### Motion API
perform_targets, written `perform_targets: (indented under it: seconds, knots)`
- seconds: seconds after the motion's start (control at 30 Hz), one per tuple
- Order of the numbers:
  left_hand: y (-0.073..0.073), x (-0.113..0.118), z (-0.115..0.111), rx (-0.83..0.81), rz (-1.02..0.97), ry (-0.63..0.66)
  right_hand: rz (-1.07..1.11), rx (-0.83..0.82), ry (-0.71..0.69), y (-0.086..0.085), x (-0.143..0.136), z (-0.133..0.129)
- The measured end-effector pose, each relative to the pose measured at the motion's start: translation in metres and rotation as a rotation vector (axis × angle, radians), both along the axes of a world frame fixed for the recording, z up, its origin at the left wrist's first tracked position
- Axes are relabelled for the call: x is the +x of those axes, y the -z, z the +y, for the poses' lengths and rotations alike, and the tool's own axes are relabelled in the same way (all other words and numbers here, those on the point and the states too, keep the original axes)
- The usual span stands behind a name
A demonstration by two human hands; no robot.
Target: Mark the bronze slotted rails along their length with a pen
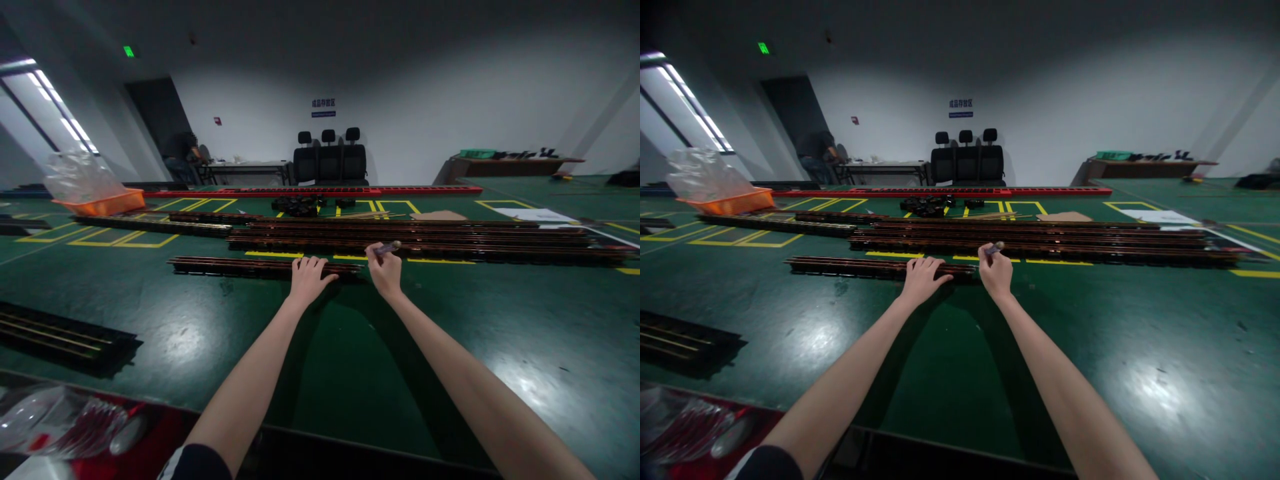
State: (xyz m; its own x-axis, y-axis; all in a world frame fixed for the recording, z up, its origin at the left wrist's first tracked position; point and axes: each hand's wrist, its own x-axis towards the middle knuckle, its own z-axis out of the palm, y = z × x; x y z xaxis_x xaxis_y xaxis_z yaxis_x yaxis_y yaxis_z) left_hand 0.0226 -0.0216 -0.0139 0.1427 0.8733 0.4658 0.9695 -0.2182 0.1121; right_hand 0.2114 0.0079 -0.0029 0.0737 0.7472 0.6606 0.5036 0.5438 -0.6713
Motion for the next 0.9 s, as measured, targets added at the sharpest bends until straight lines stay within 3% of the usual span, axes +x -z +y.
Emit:
perform_targets:
  seconds: [0.23, 0.6, 0.9]
  knots:
    - [0.002, -0.005, 0.003, -0.014, -0.001, 0.033, -0.115, 0.075, 0.070, 0.006, -0.015, -0.010]
    - [-0.003, -0.003, 0.000, -0.039, -0.025, 0.028, -0.682, 0.060, -0.025, 0.014, -0.022, -0.007]
    - [-0.006, 0.000, -0.003, -0.069, -0.052, 0.090, -0.793, 0.049, 0.119, 0.010, -0.027, -0.012]
